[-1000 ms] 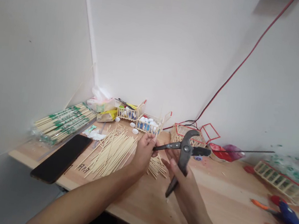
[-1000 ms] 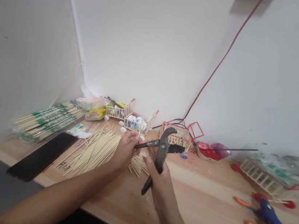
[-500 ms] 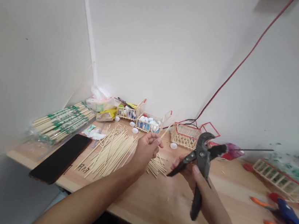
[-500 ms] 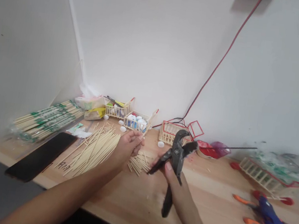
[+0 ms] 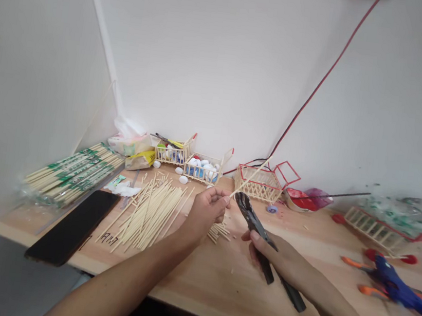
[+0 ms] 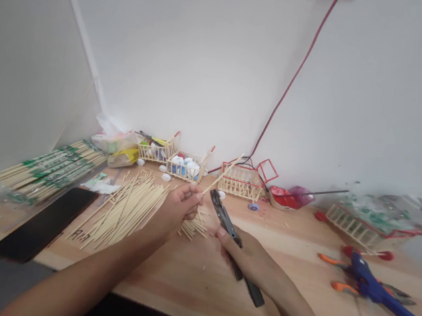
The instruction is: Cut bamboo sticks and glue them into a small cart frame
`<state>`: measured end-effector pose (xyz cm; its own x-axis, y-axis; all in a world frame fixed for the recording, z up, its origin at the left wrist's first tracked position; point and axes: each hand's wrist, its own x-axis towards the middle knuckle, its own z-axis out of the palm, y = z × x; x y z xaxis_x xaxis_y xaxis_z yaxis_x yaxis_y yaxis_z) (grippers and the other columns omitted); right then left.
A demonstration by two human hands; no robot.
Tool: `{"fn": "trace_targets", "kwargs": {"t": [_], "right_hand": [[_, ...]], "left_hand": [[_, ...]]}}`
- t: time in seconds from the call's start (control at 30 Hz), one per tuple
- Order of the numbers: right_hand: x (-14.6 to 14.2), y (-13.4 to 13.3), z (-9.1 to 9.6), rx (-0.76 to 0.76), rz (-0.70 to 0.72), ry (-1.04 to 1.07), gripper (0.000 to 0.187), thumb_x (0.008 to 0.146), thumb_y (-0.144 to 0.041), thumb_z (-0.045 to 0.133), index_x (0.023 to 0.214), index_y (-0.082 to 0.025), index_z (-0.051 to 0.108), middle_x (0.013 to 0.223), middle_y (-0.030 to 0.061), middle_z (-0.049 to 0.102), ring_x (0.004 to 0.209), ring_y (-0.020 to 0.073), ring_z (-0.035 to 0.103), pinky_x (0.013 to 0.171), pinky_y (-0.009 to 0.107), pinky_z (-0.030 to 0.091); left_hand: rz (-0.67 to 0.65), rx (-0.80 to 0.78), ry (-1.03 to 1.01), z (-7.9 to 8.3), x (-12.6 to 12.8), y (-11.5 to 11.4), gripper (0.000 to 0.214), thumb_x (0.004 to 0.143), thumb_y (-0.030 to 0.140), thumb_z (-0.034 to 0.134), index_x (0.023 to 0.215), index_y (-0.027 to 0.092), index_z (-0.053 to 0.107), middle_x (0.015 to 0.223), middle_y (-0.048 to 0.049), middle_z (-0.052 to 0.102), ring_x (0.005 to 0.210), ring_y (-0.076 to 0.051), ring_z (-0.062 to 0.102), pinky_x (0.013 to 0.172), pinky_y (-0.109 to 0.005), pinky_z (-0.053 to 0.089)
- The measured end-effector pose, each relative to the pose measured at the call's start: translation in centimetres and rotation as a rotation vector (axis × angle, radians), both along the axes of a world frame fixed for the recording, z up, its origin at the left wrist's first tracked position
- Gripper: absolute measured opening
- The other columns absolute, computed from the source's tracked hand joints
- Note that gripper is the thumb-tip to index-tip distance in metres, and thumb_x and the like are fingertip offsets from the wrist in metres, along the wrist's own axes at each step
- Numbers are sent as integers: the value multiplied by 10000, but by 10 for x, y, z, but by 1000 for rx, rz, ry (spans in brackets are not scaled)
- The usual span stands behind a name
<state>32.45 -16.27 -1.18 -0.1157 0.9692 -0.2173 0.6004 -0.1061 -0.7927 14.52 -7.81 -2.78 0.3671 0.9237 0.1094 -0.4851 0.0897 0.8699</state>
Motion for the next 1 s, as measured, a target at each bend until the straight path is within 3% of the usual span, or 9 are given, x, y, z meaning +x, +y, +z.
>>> {"fn": "trace_targets", "kwargs": {"t": [0.27, 0.43, 0.7, 1.0], "right_hand": [[-16, 14, 7, 0, 30, -31, 592, 854, -716, 349, 936, -165, 548, 690, 10, 539, 573, 144, 514, 513, 257, 411], [-26, 16, 8, 147, 2, -218, 504, 878, -662, 360, 784, -192, 519, 654, 20, 576, 582, 163, 533, 532, 267, 390], [-30, 19, 2, 304, -25, -318, 441, 889, -593, 382, 698, -209, 489, 669, 21, 594, 631, 178, 541, 569, 269, 361], [-29, 17, -7, 321, -45, -269, 470, 887, -606, 407, 651, -203, 463, 622, 5, 550, 590, 155, 489, 542, 258, 295]], "left_hand": [[67, 25, 79, 6, -1, -3, 186, 723, 282, 664, 766, 150, 539, 631, 29, 560, 389, -8, 320, 392, -170, 222], [138, 82, 191, 3, 0, -2, 143, 718, 263, 646, 761, 160, 558, 638, 14, 602, 396, -30, 389, 388, -175, 283], [187, 117, 266, -1, -1, 1, 91, 715, 231, 607, 740, 169, 544, 607, 27, 587, 394, -39, 400, 379, -172, 301], [184, 164, 309, -5, -1, 4, 78, 706, 214, 608, 722, 172, 545, 597, 37, 562, 425, -49, 403, 397, -171, 292]]}}
